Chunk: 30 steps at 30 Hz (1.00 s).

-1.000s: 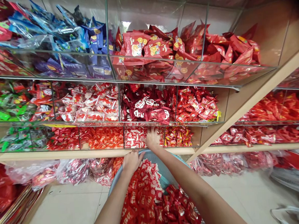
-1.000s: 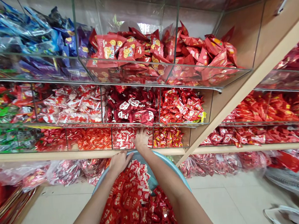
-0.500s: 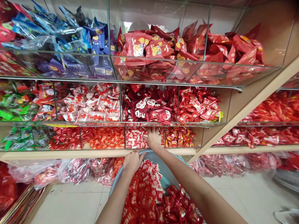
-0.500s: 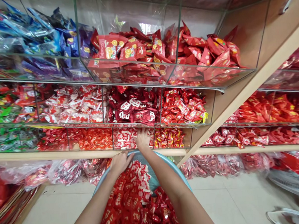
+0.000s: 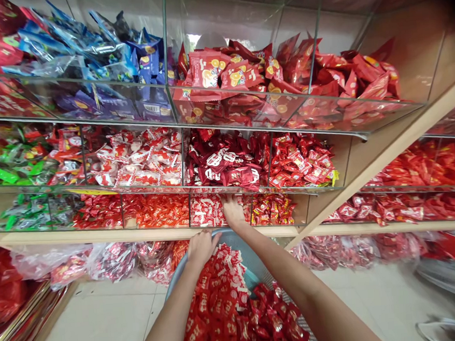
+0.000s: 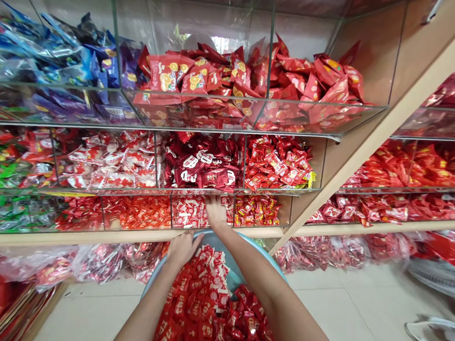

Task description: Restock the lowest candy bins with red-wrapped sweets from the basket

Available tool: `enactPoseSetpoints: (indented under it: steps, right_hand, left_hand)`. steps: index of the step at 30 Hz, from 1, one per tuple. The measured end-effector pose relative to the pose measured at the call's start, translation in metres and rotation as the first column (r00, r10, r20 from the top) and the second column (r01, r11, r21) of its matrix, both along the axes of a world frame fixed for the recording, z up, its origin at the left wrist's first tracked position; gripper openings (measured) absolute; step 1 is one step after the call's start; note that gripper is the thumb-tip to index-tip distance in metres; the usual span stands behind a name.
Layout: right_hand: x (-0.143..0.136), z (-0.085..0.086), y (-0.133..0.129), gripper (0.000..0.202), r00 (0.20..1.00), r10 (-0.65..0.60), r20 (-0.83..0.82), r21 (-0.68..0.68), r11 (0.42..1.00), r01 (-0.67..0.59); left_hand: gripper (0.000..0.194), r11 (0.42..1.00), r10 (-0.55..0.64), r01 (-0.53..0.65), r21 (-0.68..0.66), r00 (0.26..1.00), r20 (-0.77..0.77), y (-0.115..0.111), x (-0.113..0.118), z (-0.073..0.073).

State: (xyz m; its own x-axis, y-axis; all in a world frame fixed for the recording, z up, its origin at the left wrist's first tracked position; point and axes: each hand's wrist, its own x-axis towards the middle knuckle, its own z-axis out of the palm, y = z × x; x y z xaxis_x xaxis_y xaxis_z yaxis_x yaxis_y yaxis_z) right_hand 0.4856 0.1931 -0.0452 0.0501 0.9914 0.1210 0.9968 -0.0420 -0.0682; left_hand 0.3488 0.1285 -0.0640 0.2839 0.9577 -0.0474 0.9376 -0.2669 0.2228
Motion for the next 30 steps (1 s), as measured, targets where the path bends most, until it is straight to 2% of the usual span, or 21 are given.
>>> enactPoseSetpoints:
  steps: [5,14,17,20,23,26,30]
  right_hand:
    - [0.001,0.001,-0.002,0.043,0.998,0.066,0.019,0.013,0.998,-0.067]
    - [0.014,-0.006,-0.016,0.030,0.988,0.153,-0.001,0.022,0.988,-0.153]
    - [0.018,-0.006,-0.019,0.028,0.983,0.168,-0.079,0.041,0.985,-0.166]
    - [0.021,-0.004,-0.018,0.027,0.958,0.140,-0.252,0.103,0.988,-0.117]
    - [0.025,0.000,-0.017,0.024,0.891,0.111,-0.439,0.191,0.981,-0.029]
    - [0.029,0.006,-0.021,0.024,0.787,0.143,-0.601,0.256,0.966,0.020]
    - [0.028,0.008,-0.046,0.032,0.599,0.178,-0.780,0.199,0.980,-0.033]
  left_hand:
    - [0.063,1.000,-0.004,0.004,0.003,1.000,-0.002,0.001,0.000,-0.001]
    - [0.063,1.000,0.019,-0.020,-0.024,1.000,-0.008,-0.001,0.002,0.003]
    - [0.064,1.000,0.015,-0.015,-0.014,1.000,-0.007,-0.001,0.001,0.003]
    - [0.065,1.000,0.011,-0.011,-0.005,1.000,-0.010,0.000,0.001,0.001]
    - [0.065,1.000,0.012,-0.012,-0.006,1.000,-0.010,0.000,0.001,0.000]
    - [0.064,1.000,0.008,-0.008,-0.004,1.000,-0.007,0.000,0.001,0.001]
    - [0.063,1.000,-0.002,0.002,-0.008,1.000,-0.002,-0.001,0.000,0.003]
